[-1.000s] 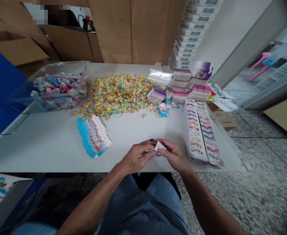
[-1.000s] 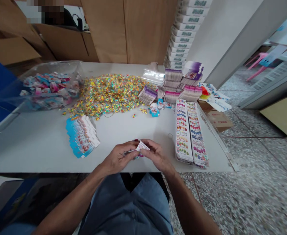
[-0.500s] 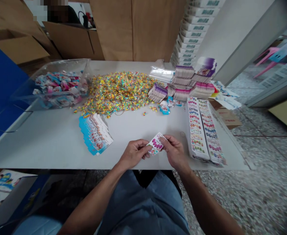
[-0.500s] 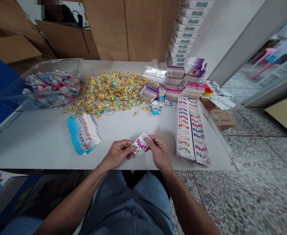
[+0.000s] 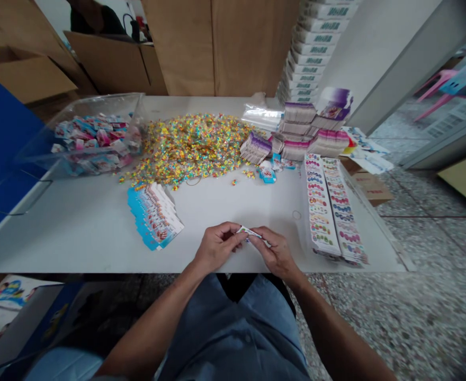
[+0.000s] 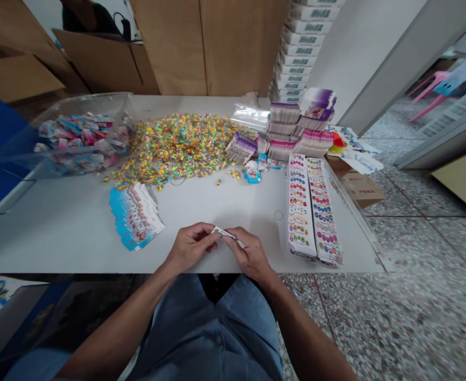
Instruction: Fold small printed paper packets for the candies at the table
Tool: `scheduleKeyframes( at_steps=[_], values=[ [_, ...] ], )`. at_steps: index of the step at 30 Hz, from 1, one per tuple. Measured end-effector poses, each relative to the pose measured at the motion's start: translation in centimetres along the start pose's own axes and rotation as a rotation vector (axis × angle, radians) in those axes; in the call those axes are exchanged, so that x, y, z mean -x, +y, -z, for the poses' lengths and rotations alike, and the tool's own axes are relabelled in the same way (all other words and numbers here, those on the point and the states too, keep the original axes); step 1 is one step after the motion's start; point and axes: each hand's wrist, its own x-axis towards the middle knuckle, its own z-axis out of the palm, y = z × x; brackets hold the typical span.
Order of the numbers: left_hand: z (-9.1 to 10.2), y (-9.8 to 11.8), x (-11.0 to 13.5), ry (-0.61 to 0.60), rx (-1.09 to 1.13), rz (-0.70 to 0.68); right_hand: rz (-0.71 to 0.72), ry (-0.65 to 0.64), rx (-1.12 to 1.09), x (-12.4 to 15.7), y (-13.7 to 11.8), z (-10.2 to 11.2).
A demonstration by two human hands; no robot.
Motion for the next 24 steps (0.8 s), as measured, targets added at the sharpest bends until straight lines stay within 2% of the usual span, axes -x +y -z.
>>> scheduleKeyframes(
  at_steps=[3,7,12,16,18,22,24],
  values=[
    [0.0,-0.4,0.2,0.083,-0.086,-0.009,-0.058,0.109,-0.051,0.0,-0.1,-0.2],
    [0.2,-0.3,0.5,-0.046,-0.049,0.018,-0.049,0.116,-0.115,0.0,0.1,-0.2],
    [-0.1,-0.3,0.9,-0.065,-0.005,-0.062,-0.124,0.104,-0.201,0.3,0.4,-0.2],
    [-0.7,-1.1,1.0,0.057,-0.001,-0.080,-0.250,0.108,-0.310,0.4,0.8,-0.9],
    [-1.0,-1.6,1.0,0.103,0.055,-0.058,-0.308,0.152,-0.371,0.4,1.1,-1.6],
    [-1.2,-2.0,0.6,0.120,0.114,0.004,-0.404,0.301,-0.534,0.3,1.8,-3.0],
    [-1.2,-2.1,0.5,0.131,0.128,0.031,-0.403,0.298,-0.549,0.3,1.8,-3.3]
  ],
)
